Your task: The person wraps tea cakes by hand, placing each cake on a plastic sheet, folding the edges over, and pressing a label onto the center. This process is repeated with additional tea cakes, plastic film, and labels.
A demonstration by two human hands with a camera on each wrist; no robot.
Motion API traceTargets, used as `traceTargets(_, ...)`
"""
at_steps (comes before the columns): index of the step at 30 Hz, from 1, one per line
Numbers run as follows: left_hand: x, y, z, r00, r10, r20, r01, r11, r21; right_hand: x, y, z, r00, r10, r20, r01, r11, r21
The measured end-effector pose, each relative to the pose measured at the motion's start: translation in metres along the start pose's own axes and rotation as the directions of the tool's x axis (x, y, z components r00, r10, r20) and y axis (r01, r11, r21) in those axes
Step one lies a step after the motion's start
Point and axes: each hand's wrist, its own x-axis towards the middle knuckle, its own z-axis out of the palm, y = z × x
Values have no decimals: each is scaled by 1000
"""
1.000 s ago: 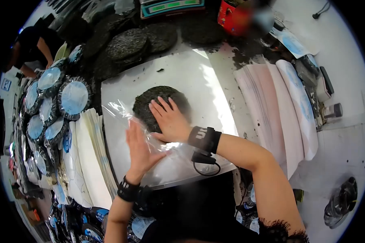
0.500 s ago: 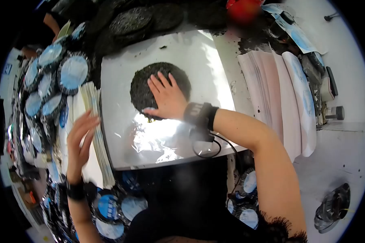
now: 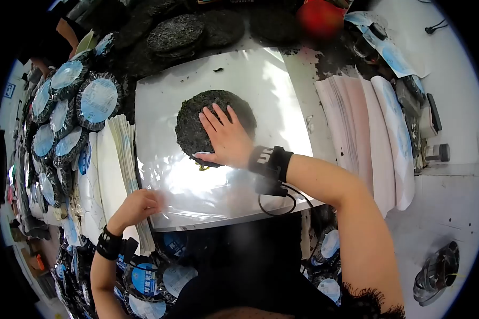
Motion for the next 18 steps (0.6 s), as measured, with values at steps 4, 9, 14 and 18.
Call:
traceTargets(4,36,95,-52,713,170,-680,52,955,293,-5,-3,2,1000,8,-2,-8,999,47)
traceTargets(9,160,83,39,715,-16,-699,51,998,30,-1,17,15,1000,-9,14,5,963,270)
traceTargets(14,194,92,43,684,-119,-719,205,978,34,12,68,-1,930,-101,353,-225,603,766)
traceTargets(18,192,92,44,657,-120,-744,204,979,21,11,79,-36,888,256,382,-449,303,841)
